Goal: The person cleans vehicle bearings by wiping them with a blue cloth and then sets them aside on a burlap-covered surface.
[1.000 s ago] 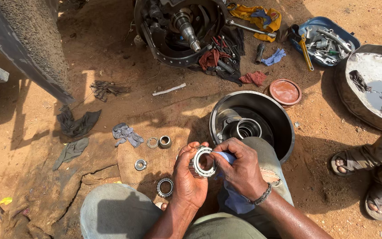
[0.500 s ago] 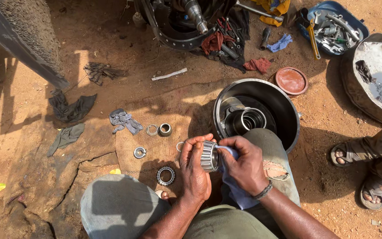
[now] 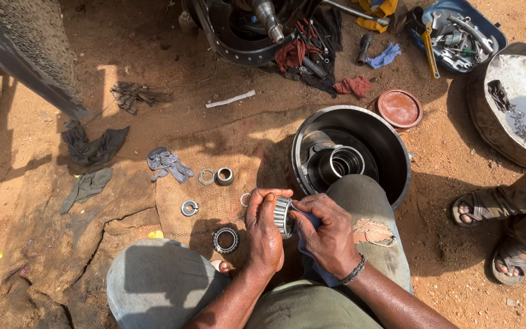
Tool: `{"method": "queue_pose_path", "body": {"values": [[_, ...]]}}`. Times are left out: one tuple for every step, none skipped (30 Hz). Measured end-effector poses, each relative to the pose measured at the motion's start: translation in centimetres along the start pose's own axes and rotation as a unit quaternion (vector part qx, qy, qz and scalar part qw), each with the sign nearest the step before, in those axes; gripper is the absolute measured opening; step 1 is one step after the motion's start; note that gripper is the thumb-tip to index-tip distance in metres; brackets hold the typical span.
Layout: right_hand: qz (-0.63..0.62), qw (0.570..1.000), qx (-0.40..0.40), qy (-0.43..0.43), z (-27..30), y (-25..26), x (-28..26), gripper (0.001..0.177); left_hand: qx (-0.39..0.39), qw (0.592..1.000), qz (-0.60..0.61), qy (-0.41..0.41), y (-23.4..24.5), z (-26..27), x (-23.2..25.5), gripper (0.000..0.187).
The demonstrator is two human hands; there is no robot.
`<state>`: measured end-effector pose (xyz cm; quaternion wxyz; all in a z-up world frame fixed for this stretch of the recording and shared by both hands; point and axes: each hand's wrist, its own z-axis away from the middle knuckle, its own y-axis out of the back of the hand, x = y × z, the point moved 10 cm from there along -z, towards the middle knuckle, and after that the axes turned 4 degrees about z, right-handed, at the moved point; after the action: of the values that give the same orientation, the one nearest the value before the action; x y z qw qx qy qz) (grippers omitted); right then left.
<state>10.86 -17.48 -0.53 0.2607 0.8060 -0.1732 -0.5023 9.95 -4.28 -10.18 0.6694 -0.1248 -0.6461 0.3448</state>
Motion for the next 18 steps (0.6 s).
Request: {"method": "queue_pose_path", "body": {"values": [[0.017, 0.999, 0.007, 0.050, 0.6, 0.2, -1.3, 0.023, 0.002, 1.000, 0.000, 0.003, 0.3, 0.2, -0.2, 0.022], [0.019, 0.999, 0.007, 0.051, 0.6, 0.1, -1.3, 0.023, 0.010, 1.000, 0.013, 0.012, 0.6, 0.0, -0.5, 0.022], [0.013, 0.999, -0.002, 0.048, 0.5, -0.1, -1.2, 0.022, 0.019, 0.999, 0.026, 0.021, 0.8, -0.1, -0.8, 0.023], [0.007, 0.999, -0.011, 0.043, 0.6, -0.4, -1.1, 0.022, 0.020, 0.999, 0.026, 0.022, 0.8, 0.1, -1.0, 0.023], [0.007, 0.999, -0.012, 0.043, 0.7, -0.2, -1.1, 0.022, 0.021, 0.999, 0.020, 0.023, 0.7, 0.5, -1.2, 0.024], [0.009, 1.000, -0.014, 0.017, 0.3, -0.1, -0.5, 0.019, 0.018, 1.000, 0.011, 0.022, 0.6, 0.4, -1.2, 0.024], [0.011, 1.000, -0.016, -0.008, -0.2, -0.1, 0.1, 0.016, 0.016, 1.000, 0.010, 0.019, 0.5, 0.1, -1.0, 0.024], [0.011, 1.000, -0.018, -0.010, -0.2, 0.0, 0.0, 0.016, 0.009, 1.000, -0.022, 0.020, 0.5, 0.2, -1.2, 0.027], [0.010, 1.000, -0.022, 0.004, -0.2, 0.1, -0.4, 0.016, 0.002, 0.998, -0.053, 0.021, 0.4, 0.3, -1.3, 0.030], [0.009, 0.999, -0.025, 0.022, -0.4, 0.2, -1.0, 0.016, 0.003, 0.998, -0.052, 0.019, 0.5, 0.1, -1.2, 0.030], [0.009, 0.999, -0.026, 0.024, -0.6, 0.4, -1.3, 0.016, -0.001, 0.998, -0.058, 0.038, 0.5, -0.2, -1.6, 0.032], [0.015, 0.995, -0.031, 0.089, -0.5, 0.4, -2.9, 0.015, -0.005, 0.996, -0.064, 0.059, 0.7, -0.3, -2.0, 0.034], [0.020, 0.987, -0.036, 0.153, -0.2, 0.4, -4.5, 0.014, -0.002, 0.996, -0.064, 0.058, 1.0, -0.6, -2.0, 0.034], [0.018, 0.987, -0.037, 0.154, -0.1, 0.6, -4.9, 0.014, 0.010, 0.992, -0.060, 0.110, 1.5, -0.6, -3.0, 0.037], [0.037, 0.979, -0.072, 0.185, 0.3, 0.1, -5.7, 0.016, 0.023, 0.985, -0.056, 0.163, 2.1, -0.4, -4.1, 0.040], [0.056, 0.969, -0.104, 0.217, 0.6, -0.5, -6.4, 0.018, 0.024, 0.985, -0.056, 0.162, 2.2, -0.5, -4.2, 0.040], [0.055, 0.969, -0.105, 0.217, 0.2, -0.3, -6.3, 0.018, 0.025, 0.983, -0.049, 0.174, 2.3, -0.4, -4.6, 0.041], [0.043, 0.975, -0.100, 0.195, -0.2, 0.0, -5.7, 0.016, 0.027, 0.981, -0.044, 0.190, 2.6, 0.0, -4.9, 0.042]]}}
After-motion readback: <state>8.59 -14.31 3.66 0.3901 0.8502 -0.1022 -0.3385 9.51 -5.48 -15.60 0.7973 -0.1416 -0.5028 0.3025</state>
